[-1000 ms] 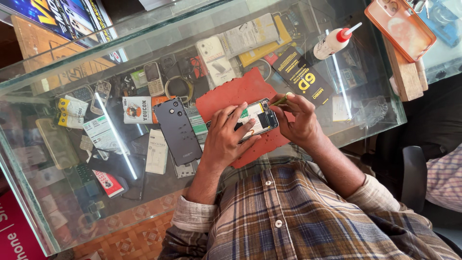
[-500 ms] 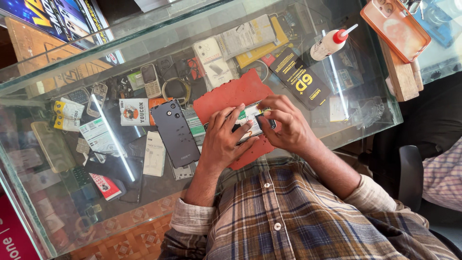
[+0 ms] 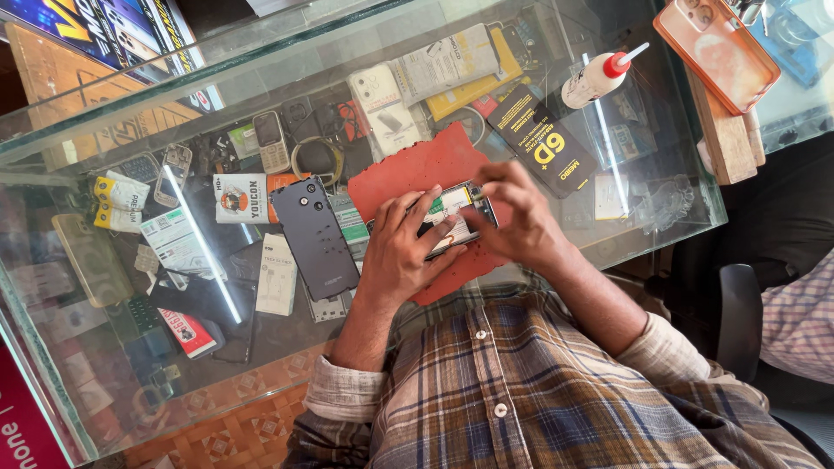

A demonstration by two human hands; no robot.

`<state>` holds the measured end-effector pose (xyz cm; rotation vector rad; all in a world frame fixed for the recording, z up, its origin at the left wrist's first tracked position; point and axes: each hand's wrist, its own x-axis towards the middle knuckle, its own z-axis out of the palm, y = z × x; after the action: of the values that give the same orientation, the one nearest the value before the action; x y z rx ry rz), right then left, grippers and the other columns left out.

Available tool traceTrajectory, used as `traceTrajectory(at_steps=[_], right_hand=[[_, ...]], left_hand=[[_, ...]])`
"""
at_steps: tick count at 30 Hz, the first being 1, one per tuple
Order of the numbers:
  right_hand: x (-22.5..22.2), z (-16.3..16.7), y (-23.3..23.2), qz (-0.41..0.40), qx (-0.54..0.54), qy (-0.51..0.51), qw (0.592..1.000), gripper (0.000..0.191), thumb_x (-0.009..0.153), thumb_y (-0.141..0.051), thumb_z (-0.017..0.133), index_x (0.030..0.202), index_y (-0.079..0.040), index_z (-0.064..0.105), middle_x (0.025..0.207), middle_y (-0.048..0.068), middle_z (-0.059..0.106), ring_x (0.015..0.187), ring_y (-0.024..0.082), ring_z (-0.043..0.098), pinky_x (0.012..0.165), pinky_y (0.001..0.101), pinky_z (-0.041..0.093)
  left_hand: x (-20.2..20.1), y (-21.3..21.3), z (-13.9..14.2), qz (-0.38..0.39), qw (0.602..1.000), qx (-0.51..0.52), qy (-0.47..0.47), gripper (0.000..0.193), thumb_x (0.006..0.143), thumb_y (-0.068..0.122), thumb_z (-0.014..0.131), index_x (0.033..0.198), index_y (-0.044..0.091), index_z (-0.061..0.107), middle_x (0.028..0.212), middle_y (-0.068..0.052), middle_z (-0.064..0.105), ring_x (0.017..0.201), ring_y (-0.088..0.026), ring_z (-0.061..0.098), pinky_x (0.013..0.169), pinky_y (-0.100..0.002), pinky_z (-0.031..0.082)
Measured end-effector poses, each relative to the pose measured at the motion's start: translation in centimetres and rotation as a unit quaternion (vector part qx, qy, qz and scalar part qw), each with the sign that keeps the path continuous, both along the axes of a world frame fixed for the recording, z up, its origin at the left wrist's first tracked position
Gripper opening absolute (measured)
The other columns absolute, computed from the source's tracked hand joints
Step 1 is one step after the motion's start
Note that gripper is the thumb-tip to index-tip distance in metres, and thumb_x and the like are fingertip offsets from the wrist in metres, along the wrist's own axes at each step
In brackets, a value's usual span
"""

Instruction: The person holds a green smartphone and a black screen protector package, then pries off the phone's back cover and works on the exposed internal components on a red mat, using a green pry tool to manipulate parts inside the open phone.

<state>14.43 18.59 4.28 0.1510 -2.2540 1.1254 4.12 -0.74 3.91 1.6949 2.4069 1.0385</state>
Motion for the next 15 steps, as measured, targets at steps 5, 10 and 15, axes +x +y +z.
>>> traceTrajectory(at_steps=[5,10,15], right_hand=[[-0.1,-0.4,1.0,0.116,-0.094,-0.028,0.988,0.06,0.093,0.022,0.052,0.136,-0.015,0.034,0.109,0.015,0.065,0.103,0.036,0.074,0.1,0.0543,0.059],[-0.2,-0.1,1.0,-0.005,-0.003,-0.042,0.999,0.067,0.089,0.011,0.074,0.137,-0.014,0.035,0.112,0.019,0.062,0.097,0.035,0.068,0.081,0.0453,0.057],[-0.4,0.2,1.7,0.12,-0.038,-0.009,0.992,0.066,0.088,0.02,0.058,0.138,-0.015,0.032,0.112,0.016,0.062,0.102,0.035,0.071,0.104,0.0602,0.047]], left_hand=[[0.1,-0.1,0.0,-0.001,1.0,-0.005,0.005,0.037,0.088,0.04,0.082,0.113,0.014,0.077,0.145,-0.012,0.059,0.13,-0.03,0.055,0.109,-0.047,0.042],[0.1,-0.1,0.1,0.0,1.0,-0.006,0.001,0.037,0.088,0.04,0.082,0.112,0.014,0.076,0.145,-0.012,0.059,0.129,-0.031,0.055,0.109,-0.047,0.042],[0.1,0.0,0.1,0.002,1.0,-0.004,0.0,0.036,0.088,0.041,0.082,0.111,0.014,0.076,0.144,-0.012,0.059,0.129,-0.03,0.055,0.11,-0.047,0.042]])
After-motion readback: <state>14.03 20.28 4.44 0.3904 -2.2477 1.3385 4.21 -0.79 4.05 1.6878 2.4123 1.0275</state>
